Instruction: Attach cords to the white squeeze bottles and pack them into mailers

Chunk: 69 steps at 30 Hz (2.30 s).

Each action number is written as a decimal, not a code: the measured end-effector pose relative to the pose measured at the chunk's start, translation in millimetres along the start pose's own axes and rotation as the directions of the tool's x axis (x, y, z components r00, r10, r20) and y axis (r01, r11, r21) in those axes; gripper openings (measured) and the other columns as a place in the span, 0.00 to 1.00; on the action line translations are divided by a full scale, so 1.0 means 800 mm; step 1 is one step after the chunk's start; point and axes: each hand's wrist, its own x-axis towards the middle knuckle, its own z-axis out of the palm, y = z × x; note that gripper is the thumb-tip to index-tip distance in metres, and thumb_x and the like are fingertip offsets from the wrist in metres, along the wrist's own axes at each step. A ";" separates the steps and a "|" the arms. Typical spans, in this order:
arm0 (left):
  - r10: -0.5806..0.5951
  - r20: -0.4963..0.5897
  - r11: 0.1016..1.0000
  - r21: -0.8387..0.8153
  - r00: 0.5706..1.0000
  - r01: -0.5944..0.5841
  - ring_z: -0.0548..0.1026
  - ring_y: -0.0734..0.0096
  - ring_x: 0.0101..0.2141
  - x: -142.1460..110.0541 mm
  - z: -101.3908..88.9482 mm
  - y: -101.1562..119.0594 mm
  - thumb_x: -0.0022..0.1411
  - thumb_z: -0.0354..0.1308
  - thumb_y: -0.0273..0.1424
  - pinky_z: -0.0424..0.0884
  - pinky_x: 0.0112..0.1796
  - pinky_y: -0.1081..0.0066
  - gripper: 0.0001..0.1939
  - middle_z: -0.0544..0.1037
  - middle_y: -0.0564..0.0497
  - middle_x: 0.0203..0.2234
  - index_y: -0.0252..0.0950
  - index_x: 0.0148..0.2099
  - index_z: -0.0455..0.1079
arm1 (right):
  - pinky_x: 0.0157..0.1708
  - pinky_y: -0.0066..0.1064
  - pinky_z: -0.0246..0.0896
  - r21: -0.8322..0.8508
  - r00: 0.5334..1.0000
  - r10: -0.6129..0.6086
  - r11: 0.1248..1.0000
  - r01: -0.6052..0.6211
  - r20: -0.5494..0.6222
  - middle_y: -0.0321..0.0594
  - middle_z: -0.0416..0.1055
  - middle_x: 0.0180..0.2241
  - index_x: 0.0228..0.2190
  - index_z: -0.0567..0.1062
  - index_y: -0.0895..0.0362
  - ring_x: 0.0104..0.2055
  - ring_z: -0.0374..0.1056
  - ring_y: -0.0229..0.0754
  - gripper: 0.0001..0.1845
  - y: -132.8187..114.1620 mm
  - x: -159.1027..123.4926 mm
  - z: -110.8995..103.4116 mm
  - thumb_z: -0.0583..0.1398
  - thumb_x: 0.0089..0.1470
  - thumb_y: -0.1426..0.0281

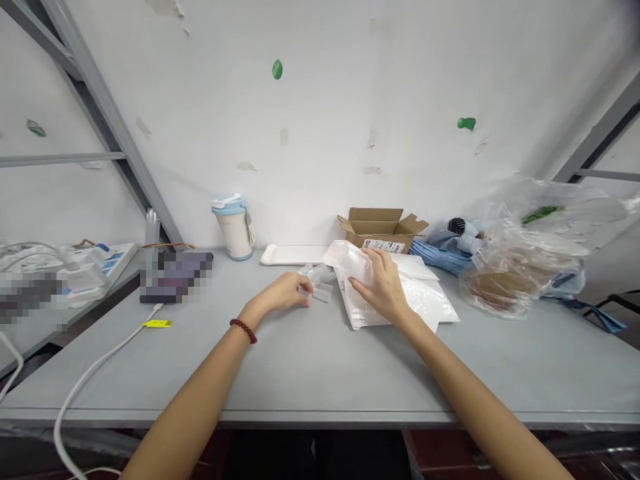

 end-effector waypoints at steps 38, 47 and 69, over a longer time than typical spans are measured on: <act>-0.035 -0.427 0.904 -0.398 0.904 -0.153 0.71 0.62 0.38 0.015 0.040 0.017 0.54 0.57 0.45 0.64 0.41 0.67 0.18 0.78 0.46 0.32 0.35 0.28 0.75 | 0.45 0.43 0.50 0.009 0.965 0.020 1.000 -0.023 0.260 0.49 0.67 0.47 0.52 0.58 0.57 0.46 0.62 0.53 0.29 -0.011 -0.002 0.003 0.58 0.48 0.66; 0.082 -0.318 0.939 -0.294 0.945 -0.181 0.68 0.60 0.41 0.011 0.041 0.025 0.63 0.39 0.50 0.59 0.48 0.64 0.30 0.77 0.46 0.34 0.38 0.30 0.77 | 0.46 0.44 0.50 0.002 0.966 0.005 1.000 -0.006 0.258 0.49 0.68 0.45 0.52 0.58 0.58 0.47 0.62 0.53 0.29 -0.010 -0.003 0.006 0.57 0.48 0.66; 0.148 -0.101 0.952 -0.254 0.984 -0.169 0.72 0.68 0.29 0.000 0.015 0.023 0.50 0.57 0.30 0.66 0.29 0.70 0.12 0.77 0.50 0.30 0.37 0.40 0.70 | 0.46 0.44 0.53 -0.083 0.946 0.237 0.971 -0.224 0.221 0.53 0.66 0.46 0.50 0.60 0.61 0.49 0.60 0.55 0.28 -0.009 -0.002 0.009 0.56 0.51 0.61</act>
